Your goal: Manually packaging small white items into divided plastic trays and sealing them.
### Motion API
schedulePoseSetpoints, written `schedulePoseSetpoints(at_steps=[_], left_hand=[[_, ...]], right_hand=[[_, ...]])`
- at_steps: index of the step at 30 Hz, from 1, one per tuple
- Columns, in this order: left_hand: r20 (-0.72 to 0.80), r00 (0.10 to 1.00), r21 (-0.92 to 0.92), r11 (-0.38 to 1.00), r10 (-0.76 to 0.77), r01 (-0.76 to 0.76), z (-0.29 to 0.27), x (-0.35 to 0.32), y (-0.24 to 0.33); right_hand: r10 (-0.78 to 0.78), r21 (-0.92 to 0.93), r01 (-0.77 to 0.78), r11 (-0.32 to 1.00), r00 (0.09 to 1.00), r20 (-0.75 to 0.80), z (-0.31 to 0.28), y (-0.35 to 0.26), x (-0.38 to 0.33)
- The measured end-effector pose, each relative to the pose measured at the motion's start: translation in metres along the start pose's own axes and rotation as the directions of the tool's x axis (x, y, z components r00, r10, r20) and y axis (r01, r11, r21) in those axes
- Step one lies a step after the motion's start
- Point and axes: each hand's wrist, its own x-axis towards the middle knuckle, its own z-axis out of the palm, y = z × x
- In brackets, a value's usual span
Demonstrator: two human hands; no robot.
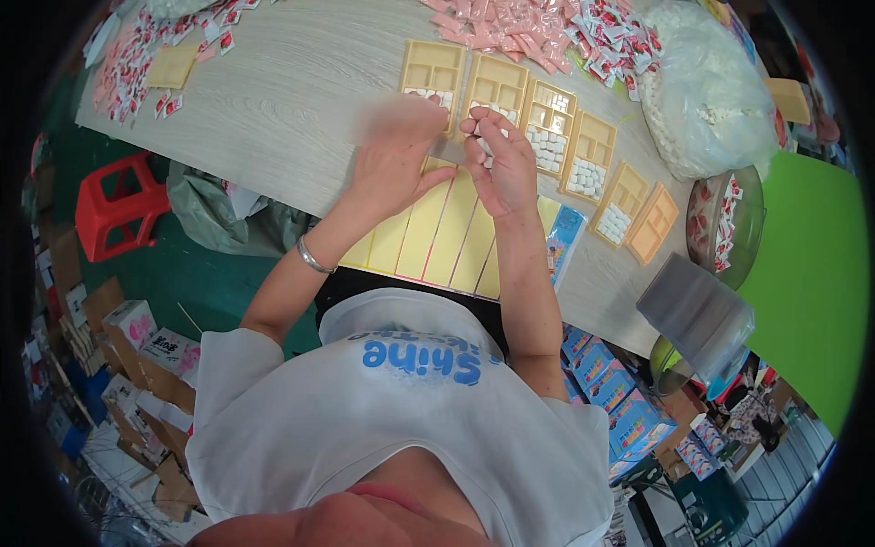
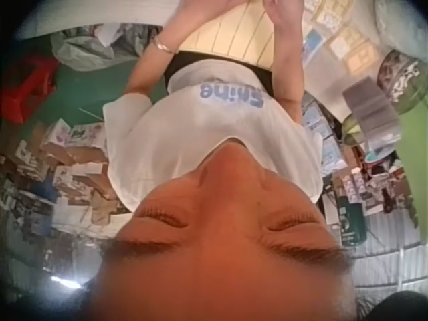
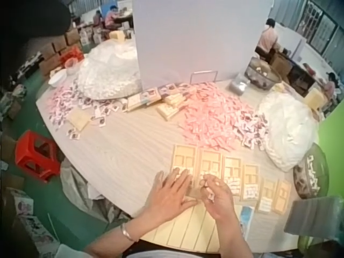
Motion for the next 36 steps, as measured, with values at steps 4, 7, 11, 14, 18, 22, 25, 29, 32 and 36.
schedulePoseSetpoints(at_steps=[4,7,11,14,18,22,25,29,32,36], left_hand=[[-0.086,0.995,-0.147,0.989,-0.042,0.029,-0.014,0.006,-0.02],[-0.138,0.986,-0.057,0.994,-0.095,0.088,-0.011,0.014,-0.048],[-0.083,0.996,0.019,1.0,-0.011,0.013,-0.001,0.017,-0.055],[-0.095,0.995,0.022,1.0,-0.014,0.016,0.001,0.015,-0.055],[-0.2,0.98,-0.057,0.998,-0.011,-0.001,0.0,0.017,-0.055],[-0.295,0.955,-0.219,0.975,-0.029,-0.038,-0.01,0.03,-0.046],[-0.281,0.959,-0.254,0.967,-0.041,-0.034,-0.007,0.044,-0.046],[-0.316,0.944,-0.32,0.947,-0.095,-0.012,0.01,0.047,-0.049],[-0.326,0.934,-0.34,0.94,-0.148,0.03,0.016,0.043,-0.049],[-0.414,0.883,-0.357,0.932,-0.221,0.066,0.01,0.044,-0.042]], right_hand=[[-0.136,-0.331,0.126,0.935,0.991,-0.005,0.005,0.003,0.008],[-0.296,-0.692,0.371,0.619,0.927,0.232,0.018,0.015,0.024],[-0.365,-0.841,0.515,0.168,0.825,0.432,0.03,0.018,0.037],[-0.387,-0.862,0.475,0.179,0.839,0.382,0.03,0.018,0.037],[-0.444,-0.808,0.408,0.426,0.872,0.206,0.017,0.011,0.035],[-0.351,-0.767,0.295,0.569,0.931,0.098,0.014,0.0,0.02],[-0.261,-0.775,0.253,0.579,0.958,0.118,0.005,0.004,0.015],[-0.275,-0.849,0.286,0.445,0.945,0.174,0.0,0.011,0.013],[-0.351,-0.941,0.315,0.125,0.901,0.255,0.012,0.014,0.012],[-0.317,-0.937,0.209,-0.278,0.901,0.295,0.028,0.017,0.016]])
